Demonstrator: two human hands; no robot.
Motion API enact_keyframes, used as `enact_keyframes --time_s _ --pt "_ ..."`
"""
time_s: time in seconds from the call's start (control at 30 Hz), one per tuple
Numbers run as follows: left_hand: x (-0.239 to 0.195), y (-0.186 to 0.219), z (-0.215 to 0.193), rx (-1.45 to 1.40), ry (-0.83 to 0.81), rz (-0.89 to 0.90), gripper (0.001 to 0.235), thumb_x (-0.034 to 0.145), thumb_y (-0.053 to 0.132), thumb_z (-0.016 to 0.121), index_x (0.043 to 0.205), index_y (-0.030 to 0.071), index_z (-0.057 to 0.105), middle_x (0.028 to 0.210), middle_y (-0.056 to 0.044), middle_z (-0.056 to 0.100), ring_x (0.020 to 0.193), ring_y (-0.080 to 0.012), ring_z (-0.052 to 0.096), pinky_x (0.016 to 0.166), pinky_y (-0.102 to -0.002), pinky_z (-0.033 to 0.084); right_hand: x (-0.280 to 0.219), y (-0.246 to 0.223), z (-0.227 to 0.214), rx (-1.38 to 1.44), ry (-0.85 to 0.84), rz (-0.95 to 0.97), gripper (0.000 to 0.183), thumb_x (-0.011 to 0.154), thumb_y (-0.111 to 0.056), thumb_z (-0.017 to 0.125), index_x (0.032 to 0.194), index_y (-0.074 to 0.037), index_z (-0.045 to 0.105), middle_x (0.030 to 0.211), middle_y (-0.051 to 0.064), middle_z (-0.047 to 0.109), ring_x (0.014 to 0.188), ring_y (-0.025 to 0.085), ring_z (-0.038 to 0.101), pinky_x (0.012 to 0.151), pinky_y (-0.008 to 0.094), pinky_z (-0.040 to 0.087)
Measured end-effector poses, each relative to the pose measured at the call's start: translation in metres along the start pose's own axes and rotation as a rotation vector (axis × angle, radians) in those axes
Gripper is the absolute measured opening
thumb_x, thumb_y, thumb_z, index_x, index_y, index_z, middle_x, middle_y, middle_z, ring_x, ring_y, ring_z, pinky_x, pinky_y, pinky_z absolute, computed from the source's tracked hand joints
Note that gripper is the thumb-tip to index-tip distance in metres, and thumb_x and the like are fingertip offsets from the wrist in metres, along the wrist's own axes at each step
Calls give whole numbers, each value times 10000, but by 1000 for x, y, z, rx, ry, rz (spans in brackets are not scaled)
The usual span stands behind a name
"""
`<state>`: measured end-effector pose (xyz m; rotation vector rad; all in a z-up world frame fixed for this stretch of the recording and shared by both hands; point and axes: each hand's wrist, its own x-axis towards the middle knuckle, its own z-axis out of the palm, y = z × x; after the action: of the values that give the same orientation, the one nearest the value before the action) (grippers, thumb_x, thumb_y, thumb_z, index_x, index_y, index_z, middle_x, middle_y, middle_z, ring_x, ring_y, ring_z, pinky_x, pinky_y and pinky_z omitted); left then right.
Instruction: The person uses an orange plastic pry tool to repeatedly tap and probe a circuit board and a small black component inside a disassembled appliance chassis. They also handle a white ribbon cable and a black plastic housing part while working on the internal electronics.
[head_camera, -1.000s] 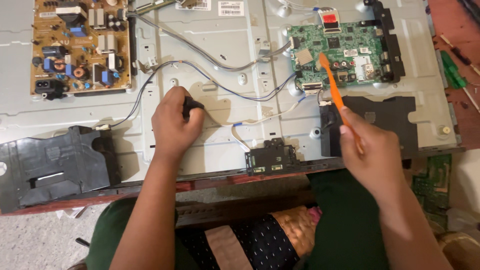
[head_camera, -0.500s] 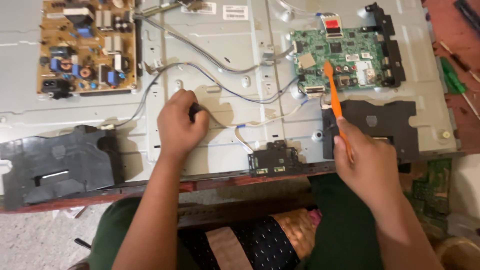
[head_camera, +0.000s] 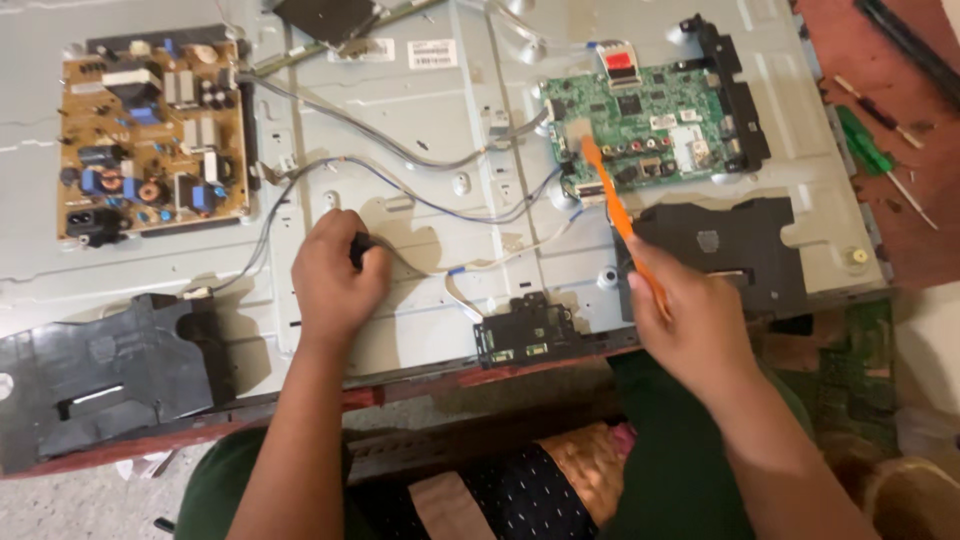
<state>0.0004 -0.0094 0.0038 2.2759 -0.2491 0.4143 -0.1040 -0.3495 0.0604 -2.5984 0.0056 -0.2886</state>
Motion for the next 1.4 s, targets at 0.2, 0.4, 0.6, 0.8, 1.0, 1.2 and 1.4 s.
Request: enact_keyframes --time_s 0.2,0.4,0.6,0.8,1.0,1.2,1.4 --pt "2 3 2 -13 3 -1 124 771 145 581 791 28 549 774 -165 551 721 -386 557 643 -476 446 0 15 0 213 115 17 313 1004 -130 654 1305 -52 686 746 87 672 599 114 604 576 288 483" --pt "-1 -2 -2 -28 6 -4 125 772 145 581 799 28 545 769 -157 547 707 -375 552 634 -469 444 4 35 8 614 41 241 356 1076 -125 552 1410 -18 612 789 -19 573 666 -4 490 579 186 399" --pt "0 -1 -4 -10 8 -2 113 760 133 579 791 31 544 768 -153 548 706 -375 556 629 -471 444 3 34 0 891 64 351 464 1078 -131 523 1528 -48 448 793 35 594 561 31 459 487 189 374" --pt "-2 2 -4 -17 8 -11 92 775 90 561 857 52 578 839 -137 609 770 -386 603 666 -474 475 3 40 -17 1279 511 313 410 1163 -173 473 1471 85 395 951 101 670 695 133 628 626 274 518" --pt "1 6 -4 -19 4 -13 113 796 104 583 901 67 604 864 -124 627 757 -375 622 653 -458 493 1 55 -7 545 154 408 442 1064 -153 637 1482 -17 603 907 89 671 655 81 553 587 248 447" --pt "0 7 -4 12 1 -18 119 822 131 610 915 58 599 875 -141 631 769 -379 631 665 -462 497 -4 35 3 284 106 80 387 1013 -108 662 1379 15 635 996 69 717 860 32 582 753 217 490" --pt "2 4 -5 12 -15 -51 157 815 166 631 907 47 589 863 -146 642 761 -376 645 670 -461 507 -5 30 -8 142 141 335 388 1055 -133 615 1423 -32 687 770 123 640 663 80 488 592 278 428"
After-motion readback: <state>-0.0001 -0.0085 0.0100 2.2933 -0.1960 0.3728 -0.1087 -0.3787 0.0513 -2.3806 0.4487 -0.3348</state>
